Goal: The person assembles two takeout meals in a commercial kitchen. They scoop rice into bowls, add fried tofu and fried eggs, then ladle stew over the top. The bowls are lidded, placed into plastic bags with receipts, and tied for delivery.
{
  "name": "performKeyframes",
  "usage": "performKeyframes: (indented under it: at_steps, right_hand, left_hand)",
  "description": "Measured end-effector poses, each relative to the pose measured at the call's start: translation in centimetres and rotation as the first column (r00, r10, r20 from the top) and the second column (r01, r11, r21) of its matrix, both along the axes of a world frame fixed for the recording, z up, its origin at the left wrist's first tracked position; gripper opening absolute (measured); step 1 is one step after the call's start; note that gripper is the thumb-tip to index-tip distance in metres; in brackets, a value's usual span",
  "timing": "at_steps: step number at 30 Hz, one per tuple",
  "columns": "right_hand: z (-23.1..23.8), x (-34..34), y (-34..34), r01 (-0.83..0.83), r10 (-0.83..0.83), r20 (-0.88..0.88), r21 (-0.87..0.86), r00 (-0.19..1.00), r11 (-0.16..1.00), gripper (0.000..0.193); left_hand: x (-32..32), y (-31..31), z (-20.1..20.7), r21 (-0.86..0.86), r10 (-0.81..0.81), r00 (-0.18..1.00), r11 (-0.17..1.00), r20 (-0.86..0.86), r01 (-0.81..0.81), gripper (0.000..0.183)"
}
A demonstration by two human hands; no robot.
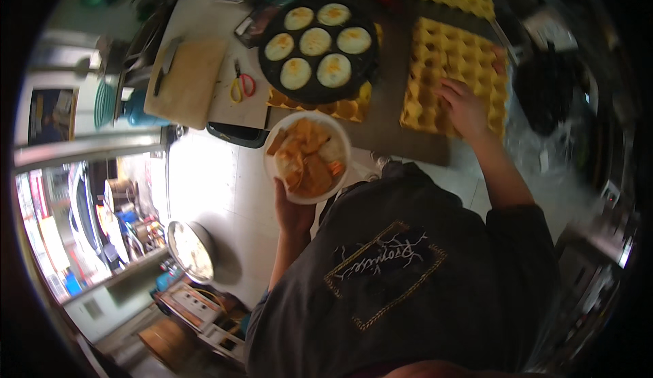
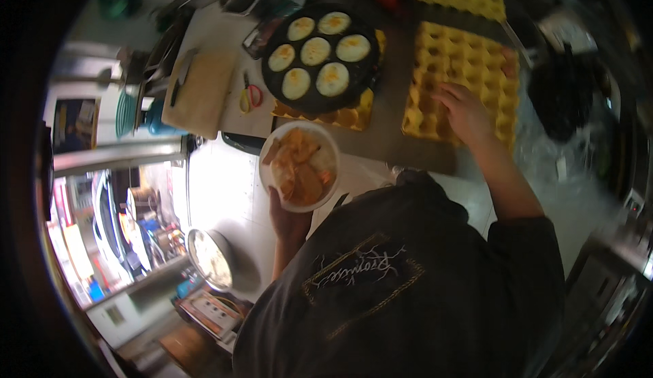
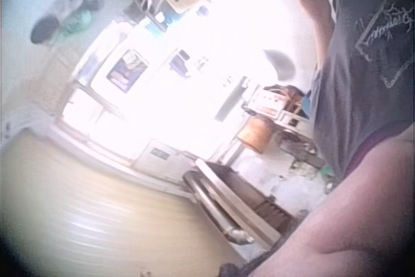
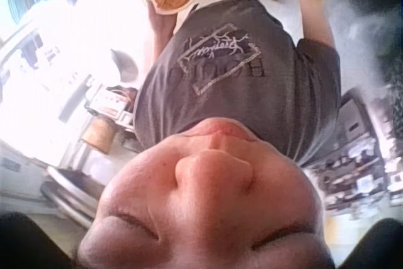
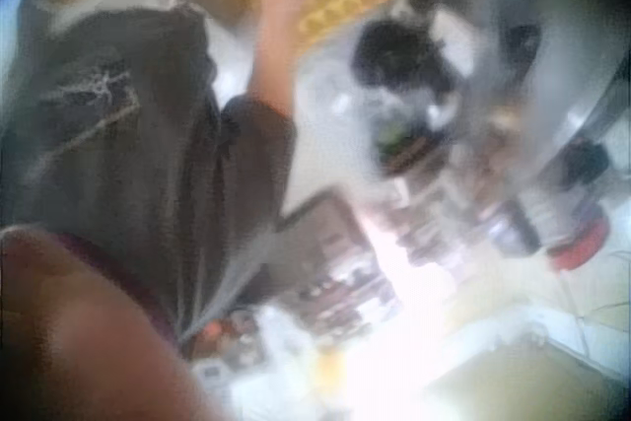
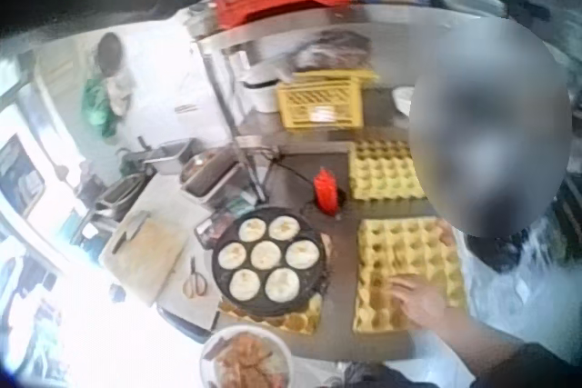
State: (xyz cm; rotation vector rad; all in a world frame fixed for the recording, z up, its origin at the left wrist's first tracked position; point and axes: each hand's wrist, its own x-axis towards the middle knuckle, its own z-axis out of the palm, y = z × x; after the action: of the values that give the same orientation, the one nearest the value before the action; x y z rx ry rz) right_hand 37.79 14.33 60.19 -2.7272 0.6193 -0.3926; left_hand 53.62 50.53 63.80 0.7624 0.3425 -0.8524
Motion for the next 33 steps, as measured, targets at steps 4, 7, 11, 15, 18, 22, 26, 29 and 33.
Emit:
performKeyframes:
  at_steps: [4, 7, 11, 15, 18, 22, 26, 29, 33]
  right_hand:
    - [-0.4, -3.8, 3.7, 0.078, -0.078, 0.082, 0.005, 0.994, 0.997, 0.038]
    - [1.2, -8.7, 6.0, 0.161, -0.175, 0.198, 0.088, 0.964, 0.983, 0.042]
    - [2.9, -19.0, 9.9, 0.355, -0.406, 0.112, 0.316, 0.907, 0.880, 0.037]
    - [2.4, -31.2, 13.9, 0.580, -0.651, 0.072, 0.389, 0.756, 0.716, 0.024]
    - [1.1, -38.2, 15.9, 0.711, -0.825, 0.162, 0.435, 0.542, 0.553, 0.018]
    - [-1.7, -45.9, 15.8, 0.812, -0.983, -0.036, 0.569, 0.178, 0.126, 0.019]
    - [-2.4, -56.6, 18.3, 0.734, -0.973, -0.130, 0.638, -0.193, -0.231, 0.020]
    - [-2.0, -63.6, 19.8, 0.724, -0.903, 0.013, 0.602, -0.430, -0.336, 0.016]
    - [-2.6, -70.7, 20.3, 0.637, -0.789, 0.165, 0.695, -0.592, -0.334, 0.014]
  left_hand:
    - [0.3, -3.5, 0.4, -0.064, -0.314, 0.945, 0.945, 0.094, 0.321, 0.060]
    - [-1.8, -6.9, 0.4, -0.006, -0.501, 0.833, 0.856, 0.234, 0.516, 0.057]
    - [-8.6, -10.5, 1.6, -0.008, -0.636, 0.707, 0.741, 0.310, 0.671, 0.060]
    - [-17.7, -15.5, 3.1, -0.065, -0.782, 0.476, 0.494, 0.401, 0.867, 0.069]
    - [-23.3, -20.4, 2.8, -0.068, -0.883, 0.346, 0.343, 0.318, 0.937, 0.071]
    - [-31.2, -28.8, 1.3, -0.181, -0.981, 0.064, 0.030, 0.181, 0.983, 0.069]
    - [-44.8, -32.0, 1.0, -0.061, -0.974, -0.078, -0.092, 0.211, 0.994, 0.065]
    - [-54.0, -35.2, 2.4, -0.071, -0.963, -0.237, -0.247, 0.130, 0.966, 0.062]
    - [-67.1, -38.1, 2.3, 0.024, -0.891, -0.429, -0.431, 0.147, 0.902, 0.061]
